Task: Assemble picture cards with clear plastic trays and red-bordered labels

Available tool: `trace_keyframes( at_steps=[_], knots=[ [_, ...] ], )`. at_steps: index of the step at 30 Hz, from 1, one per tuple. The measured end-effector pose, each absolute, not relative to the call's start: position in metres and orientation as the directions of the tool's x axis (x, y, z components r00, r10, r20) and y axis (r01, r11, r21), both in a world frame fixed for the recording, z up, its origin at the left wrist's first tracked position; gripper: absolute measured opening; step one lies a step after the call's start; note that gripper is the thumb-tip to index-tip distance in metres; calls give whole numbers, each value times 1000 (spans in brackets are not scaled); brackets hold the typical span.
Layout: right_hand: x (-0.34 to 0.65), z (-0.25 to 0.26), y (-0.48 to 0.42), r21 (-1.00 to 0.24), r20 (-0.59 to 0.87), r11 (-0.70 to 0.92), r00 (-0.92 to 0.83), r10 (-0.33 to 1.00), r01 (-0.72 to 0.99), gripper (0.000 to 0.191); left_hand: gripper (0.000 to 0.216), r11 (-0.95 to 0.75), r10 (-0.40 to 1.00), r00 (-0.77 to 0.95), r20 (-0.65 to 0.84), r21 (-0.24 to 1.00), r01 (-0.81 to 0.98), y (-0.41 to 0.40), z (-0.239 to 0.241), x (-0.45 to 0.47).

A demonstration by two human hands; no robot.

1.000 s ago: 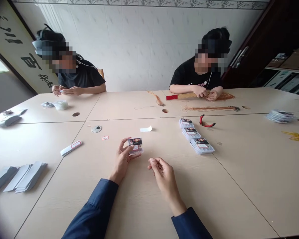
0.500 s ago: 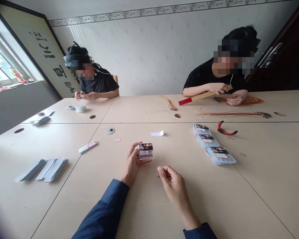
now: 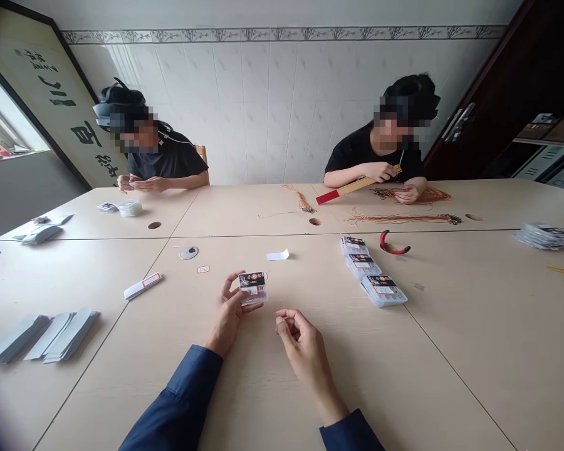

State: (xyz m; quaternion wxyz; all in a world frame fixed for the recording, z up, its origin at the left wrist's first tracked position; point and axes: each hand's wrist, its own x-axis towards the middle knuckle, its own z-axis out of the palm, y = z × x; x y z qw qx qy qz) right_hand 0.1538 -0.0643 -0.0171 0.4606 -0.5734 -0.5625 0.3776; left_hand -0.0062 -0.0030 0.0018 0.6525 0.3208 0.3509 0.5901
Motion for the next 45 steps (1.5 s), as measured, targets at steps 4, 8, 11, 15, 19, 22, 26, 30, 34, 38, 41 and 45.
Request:
trace_keyframes(
  at_steps=[4, 8, 11, 15, 19, 22, 26, 30, 34, 38, 41, 45],
  knots=[
    [153, -14, -65, -945, 66, 31, 98, 993, 326, 48, 59, 131, 991, 65, -114, 868, -479, -4, 5, -3],
    [151, -9, -66, -938, 82, 43, 100, 992, 344, 49, 59, 126, 992, 78, -101, 868, -481, -4, 7, -2],
    [150, -8, -66, -939, 94, 51, 112, 989, 341, 49, 59, 134, 991, 92, -101, 863, -487, -4, 7, -2],
    [150, -6, -64, -948, 71, 28, 124, 990, 317, 44, 57, 143, 989, 106, -105, 875, -462, -5, 8, -2],
    [149, 6, -49, -937, 120, 64, 144, 982, 343, 38, 57, 140, 988, 123, -95, 887, -440, -5, 8, -1],
    [146, 11, -29, -901, 227, 140, 171, 959, 410, 35, 60, 146, 987, 130, -97, 880, -453, -4, 7, -1],
    [141, 2, -9, -855, 352, 249, 157, 923, 455, 37, 58, 164, 985, 132, -115, 865, -473, -2, 5, -2],
    [141, -6, -8, -861, 355, 256, 159, 921, 439, 37, 49, 172, 983, 140, -119, 865, -471, -1, 4, -2],
    [142, -5, -11, -846, 388, 300, 121, 914, 441, 35, 40, 141, 985, 154, -80, 887, -439, -1, 2, -1],
    [142, -6, -10, -784, 482, 387, 84, 872, 485, 33, 37, 128, 983, 175, -62, 908, -399, -1, 1, -1],
    [140, -7, -10, -825, 432, 341, 113, 895, 451, 35, 36, 135, 975, 216, -59, 925, -356, -2, 2, 0],
    [140, -8, -10, -894, 316, 236, 162, 935, 381, 35, 36, 145, 966, 248, -66, 937, -318, -5, 4, 1]
  ],
)
